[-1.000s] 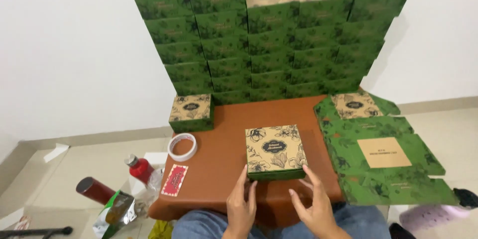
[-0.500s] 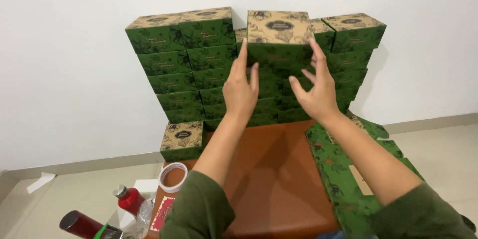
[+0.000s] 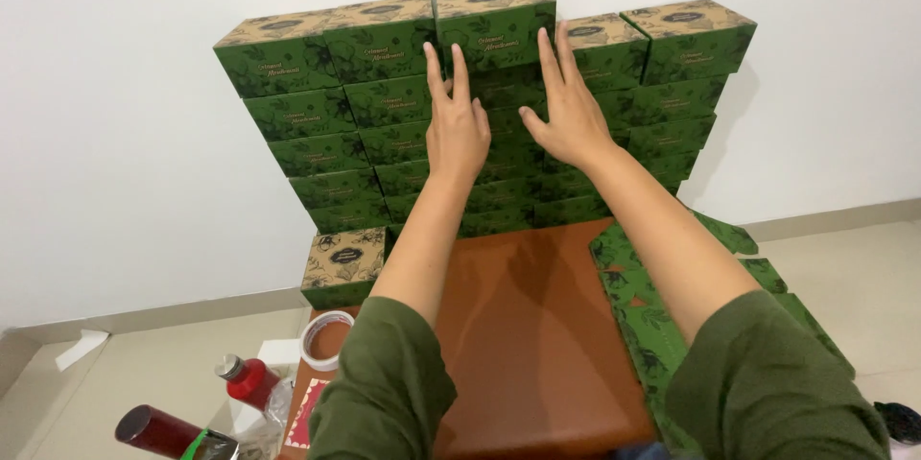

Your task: Folding flat cardboard sheets into boxes and stacking them.

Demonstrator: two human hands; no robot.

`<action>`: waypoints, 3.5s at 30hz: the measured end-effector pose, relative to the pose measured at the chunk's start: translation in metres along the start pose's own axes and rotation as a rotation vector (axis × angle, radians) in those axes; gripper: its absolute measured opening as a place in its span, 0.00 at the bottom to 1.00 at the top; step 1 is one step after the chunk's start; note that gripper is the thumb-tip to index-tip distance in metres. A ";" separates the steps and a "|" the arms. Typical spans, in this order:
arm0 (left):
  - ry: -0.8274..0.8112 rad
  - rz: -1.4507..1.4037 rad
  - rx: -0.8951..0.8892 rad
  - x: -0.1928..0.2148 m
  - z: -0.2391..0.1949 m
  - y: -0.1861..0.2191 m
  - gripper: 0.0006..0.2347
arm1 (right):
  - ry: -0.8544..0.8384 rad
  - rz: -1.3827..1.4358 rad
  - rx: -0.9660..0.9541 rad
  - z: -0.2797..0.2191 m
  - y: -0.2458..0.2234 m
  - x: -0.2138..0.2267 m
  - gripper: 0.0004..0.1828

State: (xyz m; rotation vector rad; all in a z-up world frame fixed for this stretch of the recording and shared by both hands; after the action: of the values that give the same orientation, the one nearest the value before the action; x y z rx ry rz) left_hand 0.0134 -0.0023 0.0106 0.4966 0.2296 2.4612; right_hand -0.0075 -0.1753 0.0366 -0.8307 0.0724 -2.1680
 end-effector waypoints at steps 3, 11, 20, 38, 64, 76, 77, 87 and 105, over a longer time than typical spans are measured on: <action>-0.052 0.063 -0.024 -0.004 0.003 -0.007 0.29 | -0.045 -0.059 -0.038 0.007 0.009 -0.010 0.49; -0.124 0.214 -0.105 0.000 0.011 -0.015 0.26 | -0.190 -0.208 -0.102 0.003 0.019 -0.013 0.48; -0.256 0.053 -0.283 0.103 -0.119 0.049 0.19 | -0.348 -0.335 -0.050 -0.151 0.000 0.073 0.42; -0.897 -0.285 -0.149 0.056 -0.344 0.157 0.24 | -0.665 -0.223 -0.643 -0.401 0.029 0.080 0.50; -0.944 -0.355 -0.203 0.064 -0.341 0.155 0.19 | -0.542 0.320 -0.639 -0.380 0.010 0.119 0.34; -0.962 -0.348 -0.209 0.061 -0.344 0.156 0.30 | -0.346 0.490 -0.682 -0.408 0.037 0.117 0.20; -0.959 -0.276 -0.277 0.061 -0.344 0.157 0.29 | -0.260 0.235 -0.638 -0.413 0.037 0.117 0.14; -0.762 -0.279 -0.314 0.054 -0.357 0.156 0.30 | -0.017 -0.847 -0.186 -0.412 -0.042 0.143 0.07; -0.373 -0.545 -0.025 0.105 -0.348 0.162 0.31 | 0.721 -0.014 -0.391 -0.302 -0.090 0.175 0.03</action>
State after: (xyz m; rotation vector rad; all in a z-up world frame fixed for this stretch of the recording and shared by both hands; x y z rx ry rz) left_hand -0.2908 -0.0849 -0.2324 0.7574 0.1535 1.8051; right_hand -0.3256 -0.3006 -0.0779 -0.2047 0.8721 -2.3981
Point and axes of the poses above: each hand's wrist, its own z-axis towards the middle knuckle, its own x-axis out of the back of the hand, y = z × x, the point moved 2 cm from there along z, towards the middle knuckle, and after that the axes turned 7 degrees about y, right-handed, at the moved point
